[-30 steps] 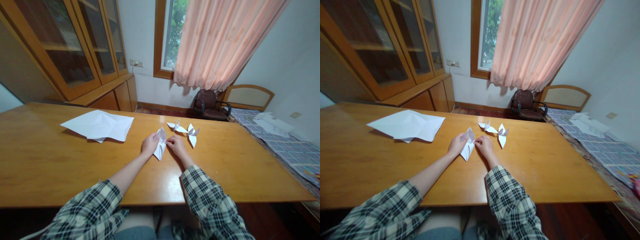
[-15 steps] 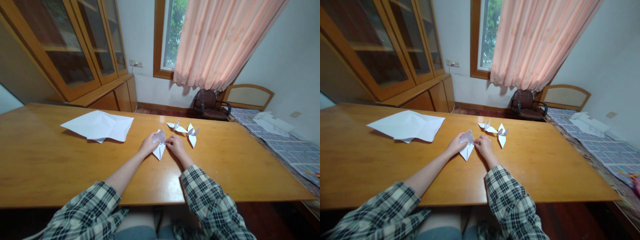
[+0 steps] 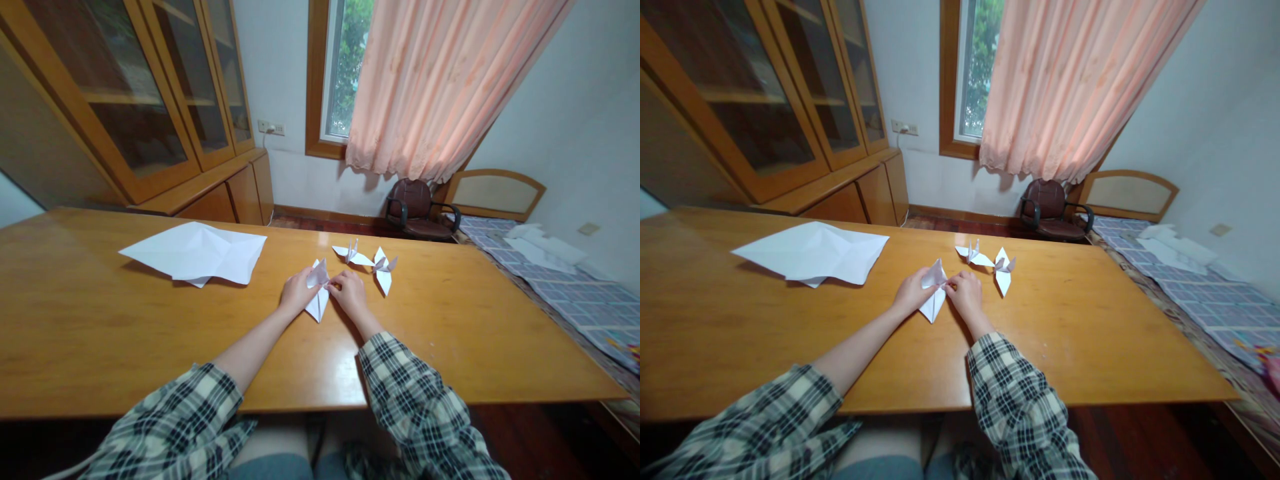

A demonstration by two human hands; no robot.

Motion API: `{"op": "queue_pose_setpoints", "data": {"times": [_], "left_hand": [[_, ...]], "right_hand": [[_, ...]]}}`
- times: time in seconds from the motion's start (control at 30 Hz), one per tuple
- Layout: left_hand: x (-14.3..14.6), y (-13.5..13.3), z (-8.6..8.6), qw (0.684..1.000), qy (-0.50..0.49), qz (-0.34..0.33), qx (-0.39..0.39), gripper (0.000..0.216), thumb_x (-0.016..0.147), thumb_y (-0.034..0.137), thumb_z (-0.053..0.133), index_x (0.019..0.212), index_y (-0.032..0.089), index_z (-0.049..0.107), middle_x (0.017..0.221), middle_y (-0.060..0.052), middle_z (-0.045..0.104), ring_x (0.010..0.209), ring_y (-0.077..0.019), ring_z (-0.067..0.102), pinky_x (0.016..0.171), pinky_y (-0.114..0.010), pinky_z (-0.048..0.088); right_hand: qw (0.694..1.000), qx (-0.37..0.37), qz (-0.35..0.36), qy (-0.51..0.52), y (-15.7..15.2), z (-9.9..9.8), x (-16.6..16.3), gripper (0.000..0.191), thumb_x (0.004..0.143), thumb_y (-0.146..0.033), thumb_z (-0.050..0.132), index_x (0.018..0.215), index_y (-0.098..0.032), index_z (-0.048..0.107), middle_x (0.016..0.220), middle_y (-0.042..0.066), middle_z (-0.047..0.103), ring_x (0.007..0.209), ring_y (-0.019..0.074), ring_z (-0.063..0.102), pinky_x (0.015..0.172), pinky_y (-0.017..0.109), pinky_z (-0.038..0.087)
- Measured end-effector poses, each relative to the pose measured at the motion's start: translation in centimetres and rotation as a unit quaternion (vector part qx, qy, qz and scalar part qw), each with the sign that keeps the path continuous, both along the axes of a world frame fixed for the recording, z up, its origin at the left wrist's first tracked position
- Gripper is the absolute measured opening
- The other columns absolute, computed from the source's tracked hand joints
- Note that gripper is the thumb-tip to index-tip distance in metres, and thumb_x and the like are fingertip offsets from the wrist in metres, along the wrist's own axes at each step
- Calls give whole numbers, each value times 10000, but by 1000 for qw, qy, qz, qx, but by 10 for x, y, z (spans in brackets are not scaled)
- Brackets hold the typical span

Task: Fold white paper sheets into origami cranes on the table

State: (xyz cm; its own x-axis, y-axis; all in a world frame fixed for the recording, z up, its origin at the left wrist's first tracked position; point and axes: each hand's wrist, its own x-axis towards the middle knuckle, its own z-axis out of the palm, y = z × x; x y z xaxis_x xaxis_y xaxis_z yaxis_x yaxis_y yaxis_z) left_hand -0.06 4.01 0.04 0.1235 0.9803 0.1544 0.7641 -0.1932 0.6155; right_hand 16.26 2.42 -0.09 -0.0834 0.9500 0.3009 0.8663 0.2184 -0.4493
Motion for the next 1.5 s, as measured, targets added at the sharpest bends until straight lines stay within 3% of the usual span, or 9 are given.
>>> {"op": "queue_pose_setpoints", "data": {"times": [0.33, 0.5, 0.7, 0.83, 1.07, 1.23, 1.5], "left_hand": [[1, -1, -2, 1000, 27, 4, 12, 332, 782, 289, 624, 1112, 253, 598, 1055, -39, 688, 983, -228, 623, 785, -255, 428], [0, 1, -7, 999, 7, -3, 31, 301, 787, 346, 626, 1073, 252, 621, 1012, -36, 703, 942, -231, 642, 728, -249, 431], [-2, 4, -8, 1000, -15, -7, 22, 335, 763, 341, 653, 1082, 241, 625, 1034, -46, 702, 950, -237, 643, 733, -251, 440], [-3, 3, -7, 999, -26, -3, 19, 363, 748, 292, 662, 1103, 238, 603, 1038, -43, 698, 943, -232, 643, 729, -251, 444], [-3, 5, -10, 999, -26, -18, 44, 333, 736, 257, 663, 1060, 214, 604, 1010, -52, 690, 922, -224, 634, 742, -261, 449], [-3, 8, -12, 998, -20, -22, 56, 386, 713, 234, 678, 1089, 188, 606, 1031, -75, 680, 957, -234, 620, 798, -280, 453], [-4, 9, -11, 997, -14, -29, 63, 348, 726, 234, 676, 1066, 186, 620, 1033, -73, 676, 967, -223, 610, 838, -287, 445]], "right_hand": [[995, -18, 47, 85, 12, -6, 12, 115, 800, -166, 614, 867, -169, 707, 841, 59, 672, 827, 180, 568, 769, 288, 407], [994, -13, 57, 96, 17, -5, 12, 164, 792, -197, 634, 932, -172, 715, 834, 59, 675, 785, 172, 573, 746, 284, 425], [980, -55, 126, 145, 28, 1, 16, 120, 784, -203, 650, 863, -169, 734, 815, 42, 698, 753, 157, 598, 724, 258, 434], [978, -45, 148, 141, 34, 4, 20, 72, 758, -192, 676, 786, -168, 738, 779, 35, 692, 762, 154, 595, 742, 246, 426], [971, -69, 142, 179, 41, -5, 20, 93, 736, -228, 683, 753, -150, 730, 754, 41, 676, 728, 157, 576, 700, 250, 415], [947, -90, 186, 247, 46, -10, 18, 176, 734, -274, 668, 824, -139, 734, 784, 55, 683, 719, 160, 576, 680, 254, 418], [943, -114, 135, 283, 43, -7, 13, 213, 703, -325, 658, 673, -119, 706, 552, 6, 580, 525, 111, 455, 513, 228, 326]]}}
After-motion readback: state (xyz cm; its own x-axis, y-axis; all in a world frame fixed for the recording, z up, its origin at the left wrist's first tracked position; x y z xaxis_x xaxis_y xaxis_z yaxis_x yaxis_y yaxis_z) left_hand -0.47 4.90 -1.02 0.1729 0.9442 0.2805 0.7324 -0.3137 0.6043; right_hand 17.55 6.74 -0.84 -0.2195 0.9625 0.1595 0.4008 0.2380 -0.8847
